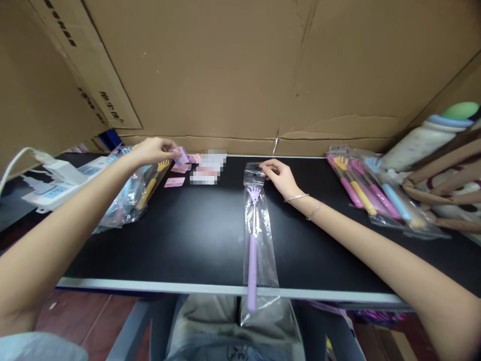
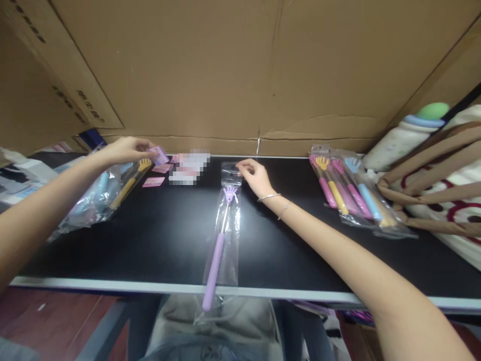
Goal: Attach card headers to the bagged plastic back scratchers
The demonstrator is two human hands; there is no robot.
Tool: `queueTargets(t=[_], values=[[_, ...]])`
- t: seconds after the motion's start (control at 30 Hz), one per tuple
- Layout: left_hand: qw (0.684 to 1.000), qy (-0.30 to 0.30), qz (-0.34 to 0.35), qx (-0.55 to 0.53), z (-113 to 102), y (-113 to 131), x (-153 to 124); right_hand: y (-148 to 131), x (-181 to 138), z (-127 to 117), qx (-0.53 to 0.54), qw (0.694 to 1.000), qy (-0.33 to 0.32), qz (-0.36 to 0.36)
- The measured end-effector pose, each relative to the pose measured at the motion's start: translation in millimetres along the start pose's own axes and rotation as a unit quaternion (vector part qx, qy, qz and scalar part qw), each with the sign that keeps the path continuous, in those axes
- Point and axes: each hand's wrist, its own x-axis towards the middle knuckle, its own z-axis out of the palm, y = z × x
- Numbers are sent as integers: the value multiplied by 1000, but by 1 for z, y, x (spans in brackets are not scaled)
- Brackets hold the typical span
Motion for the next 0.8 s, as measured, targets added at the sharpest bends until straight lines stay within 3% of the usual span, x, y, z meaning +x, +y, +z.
queueTargets(t=[0.1,0.17,0.33,0.43,0.57,0.8], values=[[996,87,2,-27,2,27,-7,-1,0,0,7,1000,-1,4],[990,110,43,-81,11,49,-10,-1,-1,0,8,1000,2,4],[964,102,199,-142,52,116,-19,1,-1,0,4,1000,7,3],[946,90,275,-150,76,143,-18,4,0,0,6,1000,20,5],[936,115,289,-163,97,152,-11,5,1,0,16,1000,23,-14],[956,121,214,-161,110,142,-12,0,0,1,3,999,-21,-41]])
